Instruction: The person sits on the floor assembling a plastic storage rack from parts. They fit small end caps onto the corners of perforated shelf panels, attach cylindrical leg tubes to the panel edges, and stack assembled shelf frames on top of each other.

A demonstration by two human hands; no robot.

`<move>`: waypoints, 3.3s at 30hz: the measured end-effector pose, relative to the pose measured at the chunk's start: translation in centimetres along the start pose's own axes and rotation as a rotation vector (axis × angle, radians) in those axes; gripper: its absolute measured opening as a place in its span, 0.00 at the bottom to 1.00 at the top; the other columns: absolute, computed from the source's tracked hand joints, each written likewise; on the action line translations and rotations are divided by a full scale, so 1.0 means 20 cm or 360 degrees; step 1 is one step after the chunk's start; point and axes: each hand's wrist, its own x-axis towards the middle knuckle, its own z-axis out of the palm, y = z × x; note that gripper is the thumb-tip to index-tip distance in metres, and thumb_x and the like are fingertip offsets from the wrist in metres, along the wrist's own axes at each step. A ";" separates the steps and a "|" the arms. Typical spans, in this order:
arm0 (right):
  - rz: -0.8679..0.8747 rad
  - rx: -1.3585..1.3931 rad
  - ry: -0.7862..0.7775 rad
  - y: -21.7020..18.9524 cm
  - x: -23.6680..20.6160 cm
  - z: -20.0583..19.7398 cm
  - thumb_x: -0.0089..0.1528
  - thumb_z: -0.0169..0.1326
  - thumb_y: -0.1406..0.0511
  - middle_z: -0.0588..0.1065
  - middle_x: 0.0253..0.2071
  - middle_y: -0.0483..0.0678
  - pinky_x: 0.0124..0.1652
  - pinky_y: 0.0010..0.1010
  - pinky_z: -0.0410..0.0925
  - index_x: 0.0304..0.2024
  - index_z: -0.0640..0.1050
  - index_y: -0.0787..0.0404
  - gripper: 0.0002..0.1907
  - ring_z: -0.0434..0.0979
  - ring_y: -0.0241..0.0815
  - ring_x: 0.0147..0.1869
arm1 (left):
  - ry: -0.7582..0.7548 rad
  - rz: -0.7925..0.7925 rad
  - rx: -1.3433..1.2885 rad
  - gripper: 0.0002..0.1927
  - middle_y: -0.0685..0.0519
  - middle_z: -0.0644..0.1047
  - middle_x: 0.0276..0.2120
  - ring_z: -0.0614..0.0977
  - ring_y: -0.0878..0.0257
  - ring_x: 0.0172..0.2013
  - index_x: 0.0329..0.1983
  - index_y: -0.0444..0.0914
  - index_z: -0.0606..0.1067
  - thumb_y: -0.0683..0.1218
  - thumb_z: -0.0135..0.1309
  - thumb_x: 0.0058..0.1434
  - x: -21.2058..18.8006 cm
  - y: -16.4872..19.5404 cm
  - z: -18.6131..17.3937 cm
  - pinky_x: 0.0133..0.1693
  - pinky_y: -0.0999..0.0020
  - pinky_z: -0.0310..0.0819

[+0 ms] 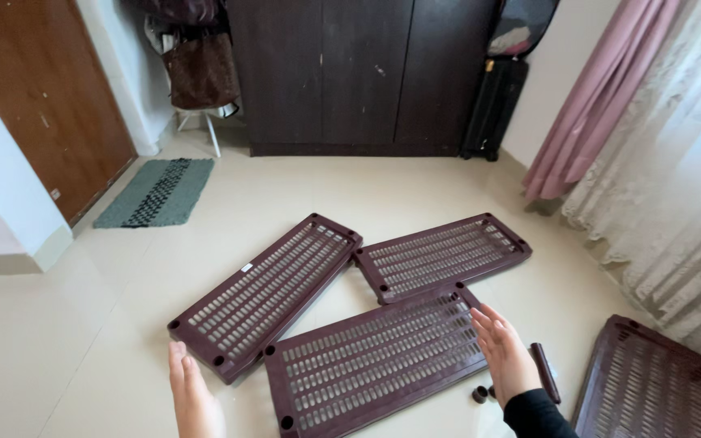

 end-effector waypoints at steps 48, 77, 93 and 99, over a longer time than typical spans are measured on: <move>-0.0731 0.0321 0.1049 -0.73 -0.99 -1.18 0.69 0.37 0.49 0.68 0.70 0.51 0.73 0.39 0.45 0.71 0.63 0.58 0.33 0.60 0.44 0.77 | -0.1587 -0.0004 -0.0408 0.39 0.45 0.68 0.70 0.66 0.58 0.71 0.71 0.32 0.63 0.66 0.38 0.69 -1.30 0.61 1.86 0.69 0.67 0.51; -0.0184 0.0433 0.1596 0.01 -1.18 -1.64 0.67 0.43 0.48 0.72 0.65 0.47 0.68 0.42 0.54 0.70 0.66 0.52 0.31 0.69 0.48 0.69 | -0.1569 -0.0130 0.0383 0.39 0.41 0.67 0.70 0.65 0.53 0.71 0.72 0.32 0.62 0.65 0.41 0.69 -1.57 -0.31 1.66 0.68 0.64 0.55; 0.0413 0.0652 0.1846 0.65 -1.12 -1.82 0.67 0.54 0.55 0.76 0.55 0.49 0.46 0.38 0.58 0.67 0.74 0.57 0.27 0.53 0.62 0.69 | -0.1857 -0.0578 0.1211 0.48 0.39 0.62 0.72 0.59 0.47 0.73 0.76 0.34 0.55 0.72 0.37 0.65 -1.88 -1.13 1.67 0.71 0.60 0.49; 0.0330 0.0518 0.1707 0.81 -1.06 -1.92 0.66 0.58 0.55 0.77 0.56 0.53 0.56 0.39 0.67 0.66 0.73 0.61 0.29 0.74 0.48 0.62 | -0.1744 -0.0649 0.1422 0.50 0.39 0.59 0.73 0.58 0.46 0.73 0.77 0.34 0.51 0.72 0.38 0.64 -1.95 -1.28 1.67 0.71 0.58 0.47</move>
